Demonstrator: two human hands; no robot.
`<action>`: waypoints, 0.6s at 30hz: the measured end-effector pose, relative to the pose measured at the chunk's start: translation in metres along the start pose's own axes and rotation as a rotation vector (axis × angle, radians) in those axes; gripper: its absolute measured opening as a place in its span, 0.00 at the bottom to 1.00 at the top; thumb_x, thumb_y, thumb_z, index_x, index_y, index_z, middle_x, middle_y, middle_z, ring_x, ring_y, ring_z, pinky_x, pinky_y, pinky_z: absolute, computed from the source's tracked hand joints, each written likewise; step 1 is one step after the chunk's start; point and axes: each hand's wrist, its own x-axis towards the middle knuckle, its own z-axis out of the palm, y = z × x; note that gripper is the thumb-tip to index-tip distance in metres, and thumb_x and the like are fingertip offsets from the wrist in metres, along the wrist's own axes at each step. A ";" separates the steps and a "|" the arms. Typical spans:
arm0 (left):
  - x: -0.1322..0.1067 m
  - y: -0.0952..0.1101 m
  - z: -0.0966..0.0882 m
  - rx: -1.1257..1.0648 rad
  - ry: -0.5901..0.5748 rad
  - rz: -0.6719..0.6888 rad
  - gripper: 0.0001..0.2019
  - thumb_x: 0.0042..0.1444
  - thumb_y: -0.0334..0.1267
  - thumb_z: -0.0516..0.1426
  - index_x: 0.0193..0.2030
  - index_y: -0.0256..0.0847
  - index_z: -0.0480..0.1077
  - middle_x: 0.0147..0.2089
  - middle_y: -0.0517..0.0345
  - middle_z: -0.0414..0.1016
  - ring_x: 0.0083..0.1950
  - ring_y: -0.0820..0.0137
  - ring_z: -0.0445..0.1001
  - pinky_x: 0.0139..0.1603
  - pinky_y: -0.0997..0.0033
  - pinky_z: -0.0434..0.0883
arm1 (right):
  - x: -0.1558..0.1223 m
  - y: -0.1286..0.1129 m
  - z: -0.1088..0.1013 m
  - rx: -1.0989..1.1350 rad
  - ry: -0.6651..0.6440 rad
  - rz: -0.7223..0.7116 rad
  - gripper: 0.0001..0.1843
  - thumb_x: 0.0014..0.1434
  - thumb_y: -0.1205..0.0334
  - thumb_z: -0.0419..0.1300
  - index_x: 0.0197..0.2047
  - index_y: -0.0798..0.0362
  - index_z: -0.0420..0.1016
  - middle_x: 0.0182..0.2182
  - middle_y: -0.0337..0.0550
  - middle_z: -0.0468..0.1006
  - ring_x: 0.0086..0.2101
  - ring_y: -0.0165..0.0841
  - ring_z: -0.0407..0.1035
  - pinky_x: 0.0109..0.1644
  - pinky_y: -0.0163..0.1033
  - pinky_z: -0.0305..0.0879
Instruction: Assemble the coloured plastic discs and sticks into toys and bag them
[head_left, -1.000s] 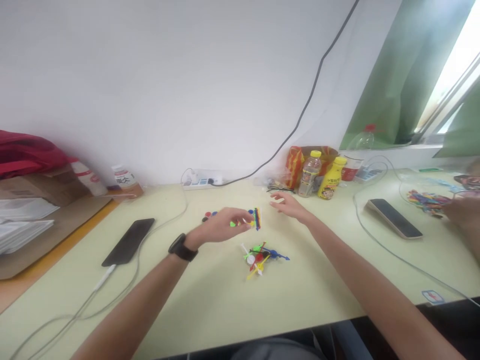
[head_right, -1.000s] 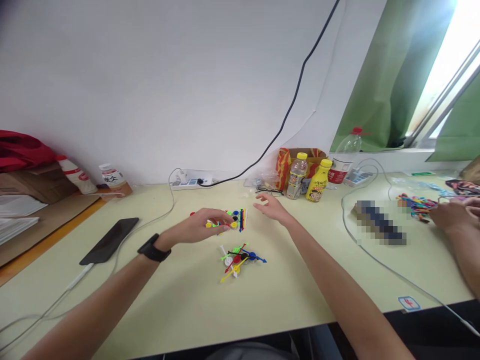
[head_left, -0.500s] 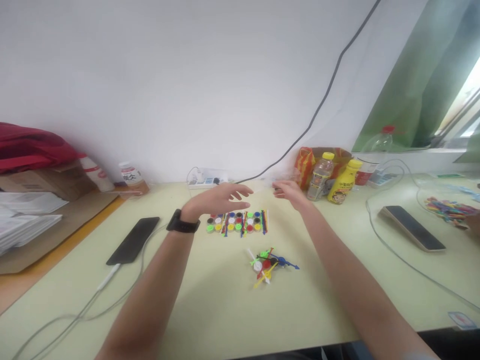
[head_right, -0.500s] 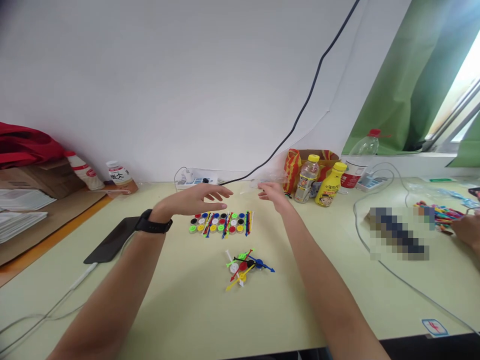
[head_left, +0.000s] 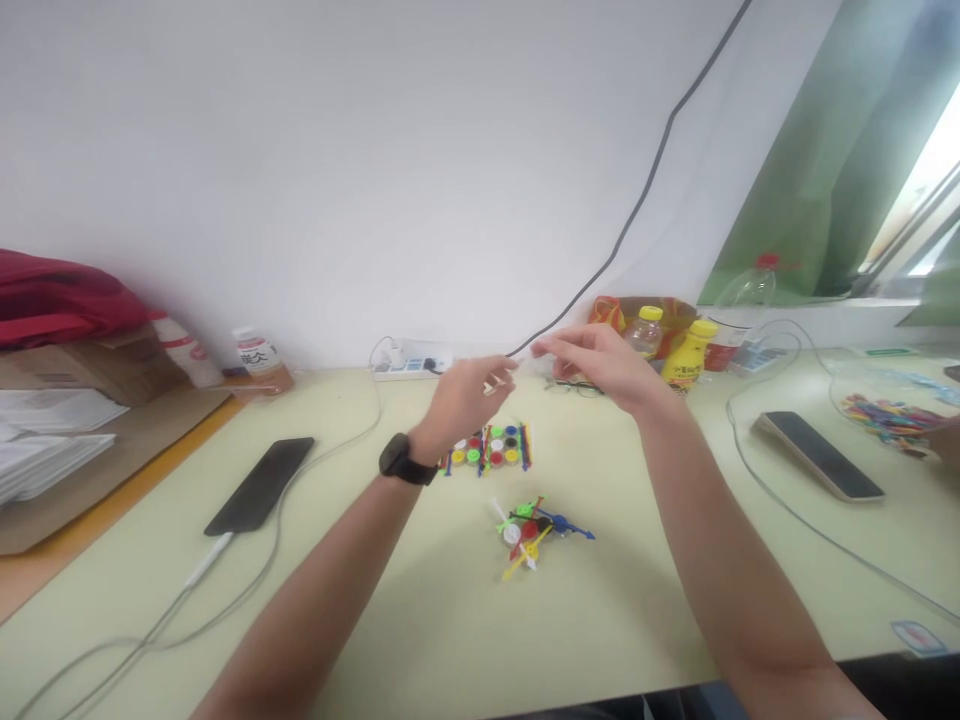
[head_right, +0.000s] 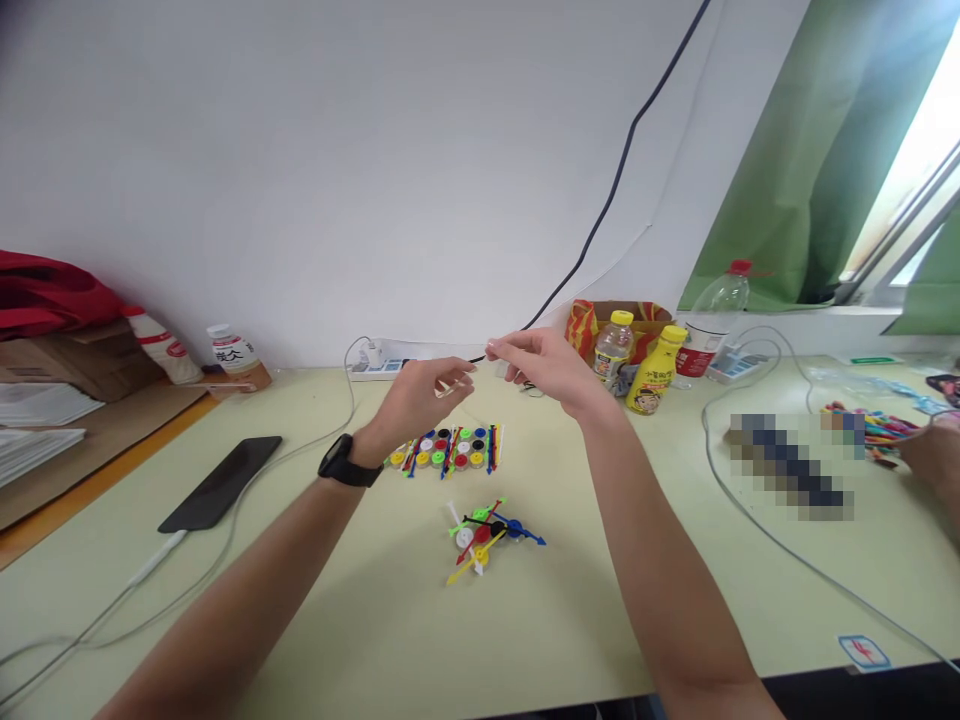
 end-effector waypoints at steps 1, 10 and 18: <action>0.001 -0.003 -0.003 -0.050 0.000 -0.020 0.13 0.64 0.43 0.61 0.52 0.44 0.79 0.45 0.54 0.83 0.42 0.62 0.81 0.48 0.60 0.76 | -0.001 -0.001 0.000 0.017 -0.010 -0.041 0.28 0.62 0.37 0.65 0.54 0.49 0.82 0.44 0.46 0.80 0.35 0.32 0.73 0.39 0.37 0.73; 0.004 -0.018 -0.047 -0.525 0.023 -0.177 0.23 0.56 0.52 0.68 0.51 0.38 0.78 0.44 0.47 0.83 0.41 0.59 0.84 0.40 0.64 0.77 | 0.001 0.018 -0.018 -0.206 -0.139 -0.027 0.26 0.59 0.39 0.68 0.49 0.52 0.82 0.44 0.49 0.81 0.40 0.38 0.73 0.39 0.38 0.71; -0.004 -0.021 -0.070 -0.373 -0.236 -0.152 0.33 0.55 0.53 0.69 0.66 0.46 0.71 0.53 0.48 0.82 0.49 0.61 0.82 0.51 0.60 0.78 | 0.002 0.020 -0.027 -0.269 -0.342 -0.093 0.24 0.58 0.38 0.67 0.35 0.53 0.82 0.31 0.44 0.78 0.32 0.34 0.69 0.34 0.38 0.63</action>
